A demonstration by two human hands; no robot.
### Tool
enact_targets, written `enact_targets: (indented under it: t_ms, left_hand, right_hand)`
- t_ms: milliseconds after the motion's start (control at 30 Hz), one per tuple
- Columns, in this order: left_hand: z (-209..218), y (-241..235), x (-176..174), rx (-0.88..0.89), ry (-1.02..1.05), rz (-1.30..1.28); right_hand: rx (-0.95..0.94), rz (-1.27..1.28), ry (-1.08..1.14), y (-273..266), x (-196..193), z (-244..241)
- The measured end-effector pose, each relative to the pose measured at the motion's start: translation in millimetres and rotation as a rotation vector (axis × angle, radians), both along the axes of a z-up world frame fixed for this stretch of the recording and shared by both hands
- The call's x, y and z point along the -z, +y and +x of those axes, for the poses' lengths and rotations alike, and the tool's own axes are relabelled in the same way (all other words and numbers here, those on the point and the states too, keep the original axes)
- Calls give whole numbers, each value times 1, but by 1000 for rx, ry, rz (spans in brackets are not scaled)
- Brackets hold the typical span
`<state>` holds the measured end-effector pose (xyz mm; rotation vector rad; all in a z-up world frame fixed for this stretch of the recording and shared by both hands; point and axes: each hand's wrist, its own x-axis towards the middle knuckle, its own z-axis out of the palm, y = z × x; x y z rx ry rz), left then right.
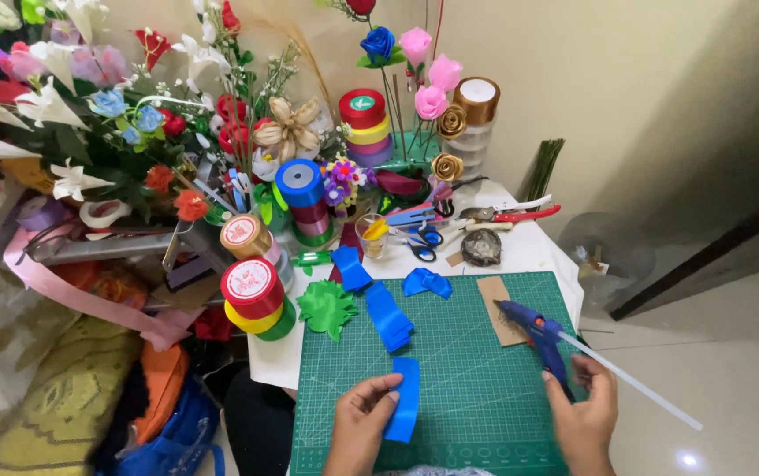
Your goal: The person folds blue ribbon pieces into petal shapes and uses a hot glue gun to attach them together on a green cutting mat. The person repeats this process to assemble multiple petals into a flower-like structure.
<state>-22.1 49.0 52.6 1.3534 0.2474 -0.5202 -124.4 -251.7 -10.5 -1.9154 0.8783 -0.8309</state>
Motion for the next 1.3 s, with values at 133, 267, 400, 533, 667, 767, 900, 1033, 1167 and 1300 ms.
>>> enact_targets:
  t_ms: [133, 267, 400, 533, 667, 767, 900, 1033, 1167, 1300]
  left_hand:
    - [3, 2, 6, 1, -136, -6]
    - [3, 0, -12, 19, -236, 6]
    - [6, -5, 10, -42, -498, -23]
    - [-3, -7, -5, -27, -588, 38]
    - [-8, -8, -20, -16, -653, 206]
    - [-11, -9, -17, -56, -759, 217]
    - [-15, -8, -17, -42, -710, 265]
    - [-19, -8, -27, -46, -737, 336]
    - [-20, -8, -21, -37, -851, 353]
    - [-23, -11, -25, -61, -782, 316]
  right_hand:
    - [-176, 129, 436, -19, -39, 30]
    - [-224, 136, 424, -37, -23, 51]
    - [-209, 210, 464, -33, -37, 56]
    - [-264, 380, 165, -16, -48, 29]
    - [-169, 685, -4, 56, -90, 1]
    - [7, 717, -163, 31, 21, 13]
    - [-1136, 756, 199, -24, 75, 12]
    - [-346, 464, 565, 71, -107, -5]
    - [-356, 454, 549, 66, -105, -1]
    - [-306, 651, 577, 69, -112, 3]
